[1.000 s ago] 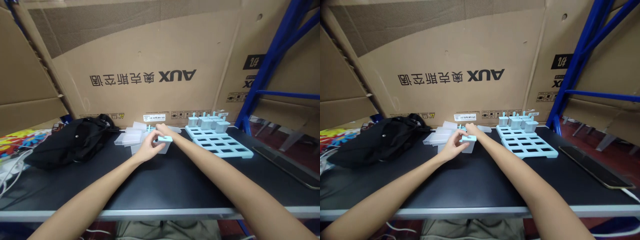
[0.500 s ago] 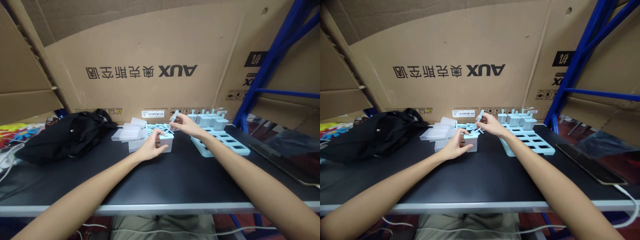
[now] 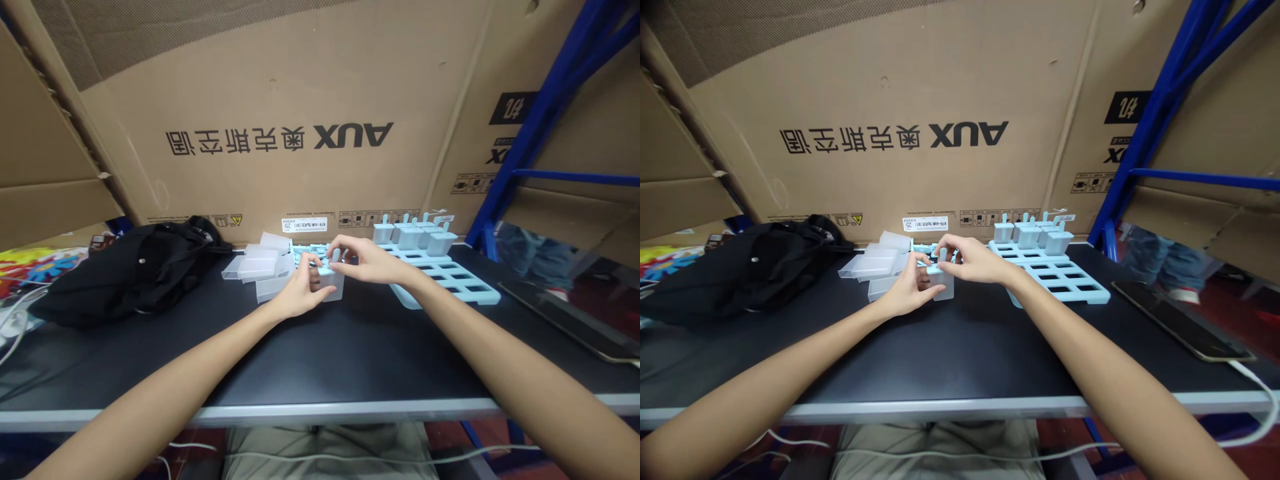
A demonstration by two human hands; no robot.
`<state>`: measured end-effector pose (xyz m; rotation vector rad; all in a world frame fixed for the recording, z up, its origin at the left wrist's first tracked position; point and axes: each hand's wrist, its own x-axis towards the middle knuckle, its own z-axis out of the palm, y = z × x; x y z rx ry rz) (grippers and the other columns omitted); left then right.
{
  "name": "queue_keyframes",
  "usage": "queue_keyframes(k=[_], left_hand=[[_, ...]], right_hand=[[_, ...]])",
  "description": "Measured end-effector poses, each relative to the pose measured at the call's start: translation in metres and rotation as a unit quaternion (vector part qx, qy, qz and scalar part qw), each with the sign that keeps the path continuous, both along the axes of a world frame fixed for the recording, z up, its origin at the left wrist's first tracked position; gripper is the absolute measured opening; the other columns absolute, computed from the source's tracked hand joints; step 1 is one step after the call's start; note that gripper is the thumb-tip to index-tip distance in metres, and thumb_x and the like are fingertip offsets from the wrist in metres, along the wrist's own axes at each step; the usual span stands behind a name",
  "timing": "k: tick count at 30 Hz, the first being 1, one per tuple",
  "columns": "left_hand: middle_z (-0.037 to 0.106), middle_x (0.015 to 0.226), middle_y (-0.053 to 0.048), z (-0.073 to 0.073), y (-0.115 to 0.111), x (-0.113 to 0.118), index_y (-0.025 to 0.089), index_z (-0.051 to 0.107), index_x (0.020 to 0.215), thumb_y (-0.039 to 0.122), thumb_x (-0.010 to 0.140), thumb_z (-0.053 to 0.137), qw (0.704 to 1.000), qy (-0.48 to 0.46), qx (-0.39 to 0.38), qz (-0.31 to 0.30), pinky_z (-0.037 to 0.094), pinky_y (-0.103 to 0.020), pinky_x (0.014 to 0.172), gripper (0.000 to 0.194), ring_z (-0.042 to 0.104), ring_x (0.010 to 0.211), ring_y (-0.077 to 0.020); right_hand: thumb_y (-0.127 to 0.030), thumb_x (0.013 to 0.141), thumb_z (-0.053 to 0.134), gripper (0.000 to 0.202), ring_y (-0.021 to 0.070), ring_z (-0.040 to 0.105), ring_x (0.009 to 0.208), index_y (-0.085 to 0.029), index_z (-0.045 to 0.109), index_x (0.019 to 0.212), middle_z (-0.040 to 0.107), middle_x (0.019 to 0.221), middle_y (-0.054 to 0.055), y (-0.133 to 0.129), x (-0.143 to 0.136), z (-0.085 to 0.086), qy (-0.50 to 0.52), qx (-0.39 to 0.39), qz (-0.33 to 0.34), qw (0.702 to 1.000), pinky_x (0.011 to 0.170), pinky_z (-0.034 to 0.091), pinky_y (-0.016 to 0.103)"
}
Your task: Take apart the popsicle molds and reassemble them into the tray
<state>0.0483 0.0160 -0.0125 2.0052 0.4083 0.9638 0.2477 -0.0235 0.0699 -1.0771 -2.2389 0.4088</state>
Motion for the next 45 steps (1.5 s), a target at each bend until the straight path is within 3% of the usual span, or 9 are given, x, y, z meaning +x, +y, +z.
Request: queue_keyframes(k=[3,13,16,21,26,32,38,42,45], left_hand=[[0.049,0.083,0.003,0.001,0.0,-0.001,0.024,0.029,0.103,0.031,0.086,0.065,1.0,0.006,0.005,-0.001,0.046,-0.021,0.055,0.041,0.053,0.063,-0.0082],[0.058,0.106,-0.006,0.005,-0.003,0.0,0.024,0.028,0.103,0.034,0.086,0.067,0.999,-0.009,-0.023,-0.03,0.051,-0.026,0.067,0.043,0.063,0.082,-0.0136],[0.057,0.097,-0.003,0.005,-0.002,-0.001,0.024,0.029,0.102,0.035,0.085,0.068,1.0,-0.003,-0.012,-0.018,0.049,-0.025,0.061,0.043,0.06,0.072,-0.0117],[0.044,0.073,0.006,0.004,0.0,-0.002,0.024,0.031,0.103,0.035,0.084,0.067,1.0,0.011,0.006,-0.001,0.045,-0.024,0.054,0.042,0.053,0.06,-0.0107],[0.051,0.098,-0.002,0.002,0.001,-0.002,0.024,0.028,0.102,0.031,0.085,0.064,1.0,0.002,0.006,-0.02,0.049,-0.023,0.058,0.041,0.058,0.072,-0.01],[0.045,0.078,0.006,-0.001,0.001,-0.002,0.024,0.028,0.107,0.026,0.084,0.065,0.999,0.026,0.011,-0.028,0.049,-0.023,0.06,0.044,0.055,0.066,-0.0091],[0.045,0.077,0.006,0.0,0.003,-0.001,0.023,0.027,0.107,0.022,0.082,0.064,0.997,-0.026,0.047,0.047,0.052,-0.026,0.065,0.045,0.058,0.067,-0.0097],[0.041,0.067,0.011,-0.004,0.007,0.0,0.023,0.028,0.108,0.017,0.079,0.064,0.993,-0.04,0.082,0.072,0.049,-0.023,0.061,0.047,0.053,0.058,-0.0075],[0.055,0.076,0.006,-0.003,0.007,0.0,0.024,0.028,0.108,0.02,0.079,0.068,0.992,-0.062,0.063,0.089,0.052,-0.025,0.066,0.05,0.061,0.067,-0.0098]], right_hand=[[-0.036,0.085,0.061,0.025,0.0148,0.056,0.082,-0.019,0.057,0.103,0.063,0.096,0.005,-0.002,0.0,0.001,-0.02,-0.001,0.0,1.0,0.065,0.043,0.025],[-0.04,0.085,0.06,0.026,0.0156,0.053,0.077,-0.017,0.059,0.098,0.062,0.091,0.005,0.0,-0.001,-0.001,-0.122,0.022,0.011,0.992,0.066,0.04,0.026],[-0.039,0.084,0.062,0.035,0.0192,0.057,0.087,-0.018,0.059,0.111,0.063,0.101,0.008,-0.002,0.001,0.001,-0.109,0.031,0.007,0.993,0.069,0.045,0.029],[-0.038,0.087,0.059,0.066,0.0259,0.057,0.114,-0.022,0.035,0.147,0.055,0.133,0.013,-0.009,0.0,0.003,-0.07,0.072,0.013,0.995,0.091,0.05,0.041],[-0.039,0.087,0.058,0.081,0.0306,0.042,0.137,-0.018,0.019,0.155,0.037,0.153,0.016,-0.012,-0.007,-0.006,-0.152,0.075,0.024,0.985,0.108,0.04,0.048],[-0.041,0.087,0.058,0.093,0.0354,0.047,0.133,-0.015,0.004,0.158,0.03,0.156,0.021,-0.011,-0.008,-0.013,-0.177,0.091,-0.035,0.979,0.1,0.047,0.05],[-0.039,0.091,0.05,0.078,0.0337,0.051,0.128,-0.027,0.011,0.157,0.042,0.15,0.013,-0.013,-0.018,-0.019,-0.164,0.12,-0.085,0.975,0.101,0.047,0.052],[-0.04,0.089,0.053,0.085,0.0352,0.046,0.133,-0.024,0.004,0.157,0.041,0.148,0.017,-0.011,-0.032,-0.03,-0.118,0.139,-0.115,0.976,0.102,0.046,0.054],[-0.039,0.088,0.055,0.094,0.0358,0.038,0.139,-0.018,-0.007,0.156,0.033,0.152,0.022,-0.006,-0.034,-0.035,-0.064,0.146,-0.128,0.979,0.104,0.044,0.054]])
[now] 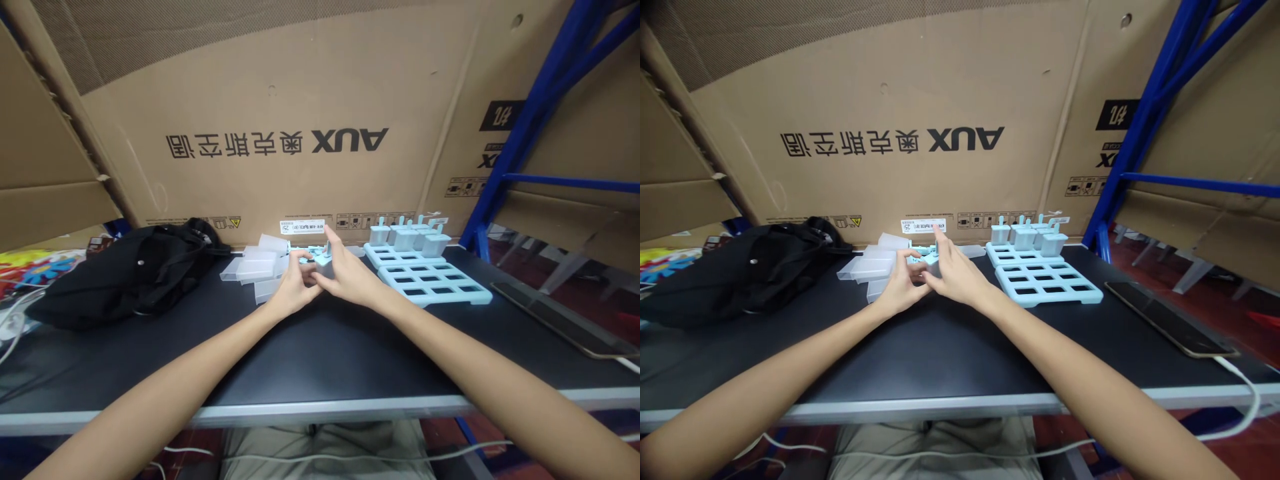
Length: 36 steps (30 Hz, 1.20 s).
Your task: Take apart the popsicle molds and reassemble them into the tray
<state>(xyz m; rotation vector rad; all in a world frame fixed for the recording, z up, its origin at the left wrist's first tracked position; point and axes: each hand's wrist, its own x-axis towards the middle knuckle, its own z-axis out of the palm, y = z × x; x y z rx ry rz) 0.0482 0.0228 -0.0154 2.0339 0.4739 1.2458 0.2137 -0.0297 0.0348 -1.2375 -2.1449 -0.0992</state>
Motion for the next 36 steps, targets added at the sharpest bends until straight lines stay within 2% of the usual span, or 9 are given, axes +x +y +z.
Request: queue_keyframes(k=[2,5,9,12,15,21,27,31,36], left_hand=[[0.065,0.097,-0.003,0.004,-0.001,0.0,0.024,0.028,0.107,0.026,0.079,0.071,0.999,-0.016,-0.025,0.011,0.055,-0.029,0.073,0.051,0.067,0.083,-0.0143],[0.066,0.116,-0.012,0.01,-0.005,-0.001,0.025,0.028,0.105,0.032,0.085,0.068,0.999,-0.011,-0.035,0.016,0.055,-0.032,0.076,0.046,0.068,0.098,-0.0189],[0.067,0.116,-0.013,0.012,-0.008,-0.003,0.024,0.031,0.105,0.033,0.091,0.06,0.999,0.042,-0.025,-0.008,0.053,-0.031,0.075,0.034,0.067,0.102,-0.0197],[0.065,0.117,-0.012,0.01,-0.008,-0.004,0.023,0.034,0.104,0.032,0.093,0.058,0.995,0.088,-0.017,-0.045,0.053,-0.029,0.072,0.027,0.066,0.104,-0.0201],[0.065,0.117,-0.011,0.009,-0.009,-0.004,0.022,0.039,0.104,0.031,0.093,0.056,0.99,0.127,-0.007,-0.063,0.053,-0.026,0.068,0.022,0.066,0.105,-0.0199],[0.065,0.116,-0.008,0.011,-0.01,-0.006,0.021,0.049,0.105,0.03,0.094,0.054,0.981,0.182,0.01,-0.064,0.054,-0.028,0.076,0.015,0.065,0.105,-0.018],[0.067,0.114,-0.006,0.009,-0.009,-0.006,0.022,0.053,0.107,0.03,0.094,0.054,0.976,0.208,0.018,-0.067,0.054,-0.029,0.078,0.015,0.066,0.102,-0.0171],[0.067,0.113,-0.006,0.008,-0.008,-0.006,0.021,0.053,0.107,0.028,0.094,0.054,0.974,0.214,0.025,-0.069,0.054,-0.029,0.079,0.015,0.066,0.1,-0.017],[0.067,0.111,-0.006,0.008,-0.007,-0.006,0.021,0.055,0.106,0.028,0.093,0.054,0.973,0.219,0.038,-0.07,0.054,-0.03,0.079,0.015,0.066,0.099,-0.017]], right_hand=[[-0.041,0.088,0.055,0.096,0.0366,0.036,0.14,-0.016,-0.009,0.155,0.029,0.153,0.024,0.006,0.007,0.003,0.029,0.0,-0.01,1.0,0.106,0.043,0.056],[-0.043,0.087,0.056,0.096,0.0382,0.033,0.141,-0.016,-0.006,0.155,0.025,0.155,0.024,0.017,0.035,0.015,0.04,0.023,-0.056,0.997,0.108,0.039,0.058],[-0.044,0.084,0.058,0.097,0.0415,0.026,0.143,-0.008,0.002,0.154,0.021,0.153,0.028,0.032,0.098,0.025,0.016,0.06,-0.184,0.981,0.112,0.032,0.058],[-0.045,0.082,0.06,0.097,0.0454,0.034,0.138,-0.004,0.009,0.153,0.028,0.146,0.033,0.038,0.141,0.019,0.009,0.043,-0.279,0.959,0.107,0.036,0.059],[-0.048,0.079,0.064,0.096,0.0459,0.046,0.128,-0.004,0.017,0.151,0.034,0.139,0.032,0.041,0.163,0.008,0.0,0.017,-0.331,0.943,0.1,0.042,0.057],[-0.056,0.079,0.063,0.09,0.0389,0.057,0.111,-0.014,0.024,0.148,0.042,0.133,0.025,0.051,0.158,-0.003,-0.041,0.024,-0.348,0.936,0.087,0.049,0.049],[-0.059,0.084,0.058,0.083,0.037,0.059,0.104,-0.014,0.026,0.146,0.046,0.127,0.025,0.054,0.148,-0.003,-0.058,0.035,-0.383,0.921,0.08,0.049,0.046],[-0.058,0.087,0.055,0.077,0.0362,0.055,0.109,-0.01,0.031,0.142,0.051,0.122,0.024,0.056,0.145,-0.003,-0.086,0.061,-0.391,0.915,0.084,0.046,0.044],[-0.056,0.091,0.048,0.07,0.038,0.048,0.114,-0.005,0.037,0.137,0.056,0.118,0.026,0.057,0.14,-0.005,-0.136,0.086,-0.422,0.892,0.093,0.035,0.052]])
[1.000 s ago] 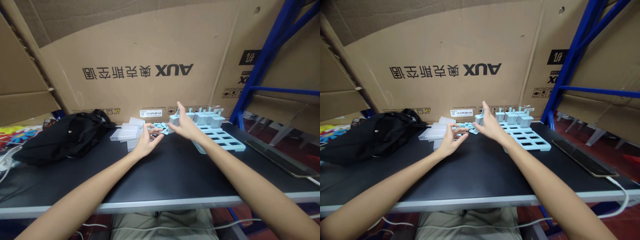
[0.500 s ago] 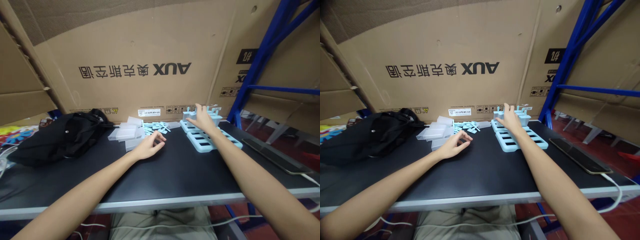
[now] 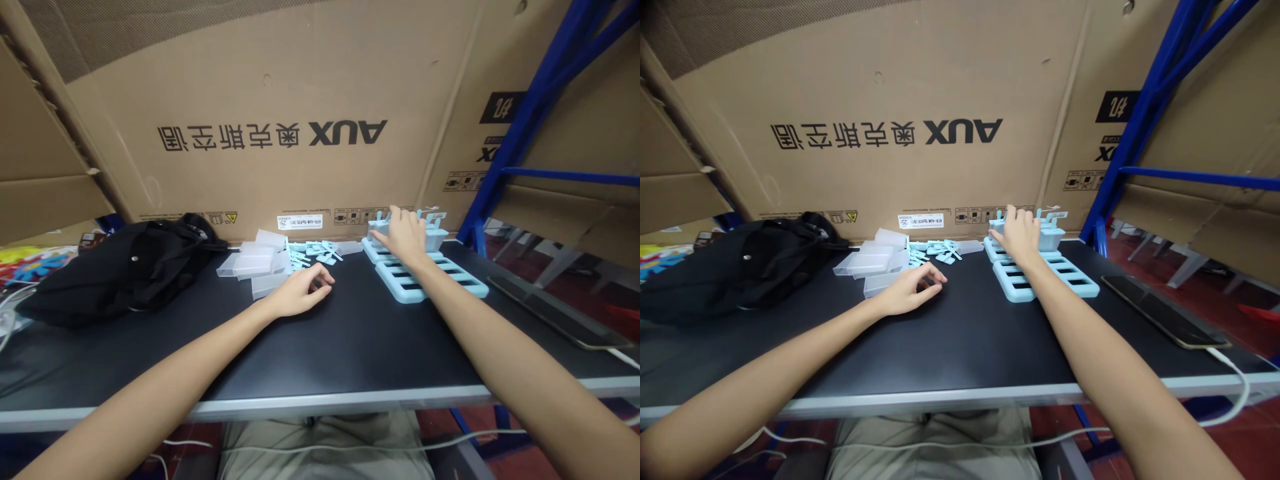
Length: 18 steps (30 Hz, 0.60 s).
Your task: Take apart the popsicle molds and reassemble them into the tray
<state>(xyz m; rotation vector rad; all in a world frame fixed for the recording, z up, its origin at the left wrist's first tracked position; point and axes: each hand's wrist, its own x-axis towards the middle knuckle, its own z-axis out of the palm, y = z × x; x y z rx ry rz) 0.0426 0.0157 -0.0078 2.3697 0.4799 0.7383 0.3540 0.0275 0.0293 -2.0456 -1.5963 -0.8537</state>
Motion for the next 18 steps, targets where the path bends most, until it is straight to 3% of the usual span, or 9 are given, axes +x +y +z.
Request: queue_keyframes(k=[5,8,12,18], left_hand=[[0.068,0.108,-0.006,-0.0013,0.0008,0.0001,0.02,0.057,0.104,0.028,0.093,0.054,1.0,0.003,0.014,0.002,0.054,-0.03,0.078,0.014,0.066,0.094,-0.0166],[0.068,0.107,-0.006,-0.0015,0.0006,-0.0001,0.021,0.057,0.103,0.029,0.092,0.054,1.0,0.005,0.025,0.002,0.054,-0.031,0.078,0.014,0.066,0.092,-0.0165],[0.068,0.106,-0.005,-0.0009,0.0002,-0.0002,0.021,0.058,0.101,0.028,0.092,0.054,0.999,0.009,0.047,0.002,0.053,-0.031,0.079,0.012,0.065,0.09,-0.016],[0.069,0.104,-0.005,0.0002,0.0004,0.0002,0.02,0.059,0.097,0.026,0.092,0.053,0.997,0.013,0.076,-0.004,0.052,-0.03,0.076,0.01,0.064,0.085,-0.0149]], right_hand=[[-0.058,0.092,0.043,0.067,0.0394,0.045,0.116,-0.005,0.044,0.132,0.058,0.117,0.026,-0.0009,-0.0012,-0.0016,-0.022,-0.016,-0.02,0.999,0.093,0.032,0.052],[-0.056,0.092,0.043,0.074,0.04,0.044,0.116,-0.006,0.032,0.145,0.057,0.121,0.027,-0.0022,-0.0005,-0.0014,-0.027,-0.023,-0.01,0.999,0.092,0.032,0.051],[-0.051,0.094,0.041,0.072,0.0394,0.046,0.114,-0.015,0.021,0.153,0.062,0.117,0.023,-0.0042,0.0001,-0.0016,-0.029,-0.062,0.005,0.998,0.09,0.033,0.05],[-0.048,0.095,0.039,0.061,0.0383,0.044,0.117,-0.024,0.033,0.15,0.063,0.121,0.018,-0.0054,0.0016,-0.0061,-0.034,-0.06,0.026,0.997,0.09,0.033,0.049]])
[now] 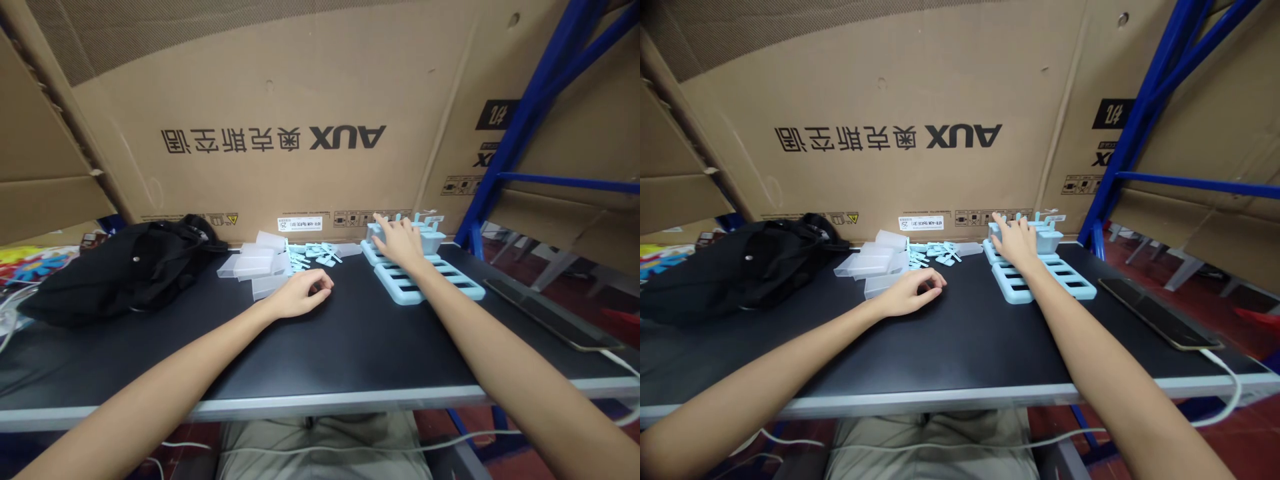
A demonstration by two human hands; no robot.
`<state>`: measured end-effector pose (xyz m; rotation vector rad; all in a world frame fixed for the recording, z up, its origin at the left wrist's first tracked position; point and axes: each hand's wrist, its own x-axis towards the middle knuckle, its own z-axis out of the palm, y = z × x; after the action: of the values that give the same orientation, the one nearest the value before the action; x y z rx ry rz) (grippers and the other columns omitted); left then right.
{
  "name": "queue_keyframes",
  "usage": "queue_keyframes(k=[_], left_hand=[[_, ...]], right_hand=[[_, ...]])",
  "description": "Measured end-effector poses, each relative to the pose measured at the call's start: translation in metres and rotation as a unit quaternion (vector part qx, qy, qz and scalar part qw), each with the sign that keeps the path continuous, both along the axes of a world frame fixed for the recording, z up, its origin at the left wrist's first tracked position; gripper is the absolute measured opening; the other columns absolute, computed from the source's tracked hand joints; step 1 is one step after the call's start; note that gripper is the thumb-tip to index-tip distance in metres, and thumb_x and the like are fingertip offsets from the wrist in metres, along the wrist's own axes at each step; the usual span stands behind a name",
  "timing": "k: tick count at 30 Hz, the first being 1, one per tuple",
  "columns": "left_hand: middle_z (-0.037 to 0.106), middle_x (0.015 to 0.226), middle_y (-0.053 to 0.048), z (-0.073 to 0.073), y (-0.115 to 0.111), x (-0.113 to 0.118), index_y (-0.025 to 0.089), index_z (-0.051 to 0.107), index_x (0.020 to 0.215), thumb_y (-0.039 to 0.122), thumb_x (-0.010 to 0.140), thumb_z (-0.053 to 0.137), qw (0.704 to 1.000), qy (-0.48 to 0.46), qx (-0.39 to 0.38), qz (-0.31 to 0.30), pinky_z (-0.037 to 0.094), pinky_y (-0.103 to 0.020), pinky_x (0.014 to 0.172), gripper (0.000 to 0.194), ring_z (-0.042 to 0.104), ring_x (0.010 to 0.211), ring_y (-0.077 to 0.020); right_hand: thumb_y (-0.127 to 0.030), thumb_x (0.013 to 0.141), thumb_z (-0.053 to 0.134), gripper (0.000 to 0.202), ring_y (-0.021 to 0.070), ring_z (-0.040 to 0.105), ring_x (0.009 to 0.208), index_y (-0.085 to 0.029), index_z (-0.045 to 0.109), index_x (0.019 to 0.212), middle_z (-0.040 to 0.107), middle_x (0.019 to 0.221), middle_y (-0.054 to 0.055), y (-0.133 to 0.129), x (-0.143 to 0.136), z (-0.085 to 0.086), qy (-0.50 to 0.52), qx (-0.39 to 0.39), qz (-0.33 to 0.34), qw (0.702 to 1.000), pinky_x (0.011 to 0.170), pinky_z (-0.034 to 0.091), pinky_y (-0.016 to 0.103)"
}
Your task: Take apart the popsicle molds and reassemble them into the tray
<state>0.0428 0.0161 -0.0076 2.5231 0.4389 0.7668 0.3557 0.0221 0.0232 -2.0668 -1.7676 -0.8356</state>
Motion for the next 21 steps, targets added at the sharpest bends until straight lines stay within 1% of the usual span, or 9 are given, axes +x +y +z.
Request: queue_keyframes(k=[3,5,12,17,21], left_hand=[[0.069,0.104,-0.005,0.0007,0.0,0.0,0.02,0.059,0.097,0.025,0.092,0.053,1.0,0.003,0.006,-0.001,0.052,-0.03,0.076,0.009,0.064,0.085,-0.0149],[0.069,0.103,-0.005,0.001,-0.0001,-0.0001,0.02,0.059,0.097,0.024,0.091,0.053,1.0,0.004,0.007,-0.001,0.052,-0.03,0.076,0.009,0.064,0.085,-0.015],[0.069,0.103,-0.006,0.0024,-0.0009,-0.0009,0.019,0.059,0.097,0.025,0.091,0.053,1.0,0.008,0.012,-0.004,0.052,-0.03,0.077,0.01,0.065,0.087,-0.0158],[0.068,0.103,-0.005,0.0032,-0.0017,-0.001,0.02,0.059,0.097,0.025,0.091,0.052,1.0,0.015,0.014,-0.002,0.053,-0.031,0.079,0.01,0.064,0.088,-0.0161],[0.067,0.102,-0.005,0.0036,-0.0022,-0.002,0.02,0.059,0.097,0.024,0.091,0.051,0.998,0.036,0.058,0.009,0.051,-0.032,0.083,0.01,0.063,0.091,-0.0171]], right_hand=[[-0.045,0.095,0.036,0.051,0.0372,0.042,0.12,-0.024,0.049,0.14,0.062,0.125,0.015,0.0006,0.0019,-0.0031,-0.005,0.0,0.01,1.0,0.092,0.032,0.049],[-0.044,0.095,0.035,0.049,0.0362,0.042,0.12,-0.023,0.053,0.135,0.062,0.128,0.014,0.0013,0.0028,-0.0045,-0.007,0.002,0.012,1.0,0.094,0.031,0.049],[-0.041,0.093,0.038,0.049,0.0353,0.046,0.116,-0.021,0.056,0.133,0.064,0.125,0.015,0.0038,-0.0003,-0.0047,-0.002,0.0,0.025,1.0,0.096,0.03,0.051],[-0.04,0.091,0.038,0.051,0.0357,0.045,0.118,-0.02,0.055,0.134,0.062,0.128,0.016,0.0037,-0.0037,-0.0045,0.005,-0.008,0.019,1.0,0.097,0.029,0.053],[-0.038,0.089,0.04,0.052,0.0361,0.045,0.119,-0.019,0.054,0.135,0.06,0.131,0.017,0.0031,-0.0052,-0.0035,0.006,-0.015,0.014,1.0,0.099,0.028,0.054]])
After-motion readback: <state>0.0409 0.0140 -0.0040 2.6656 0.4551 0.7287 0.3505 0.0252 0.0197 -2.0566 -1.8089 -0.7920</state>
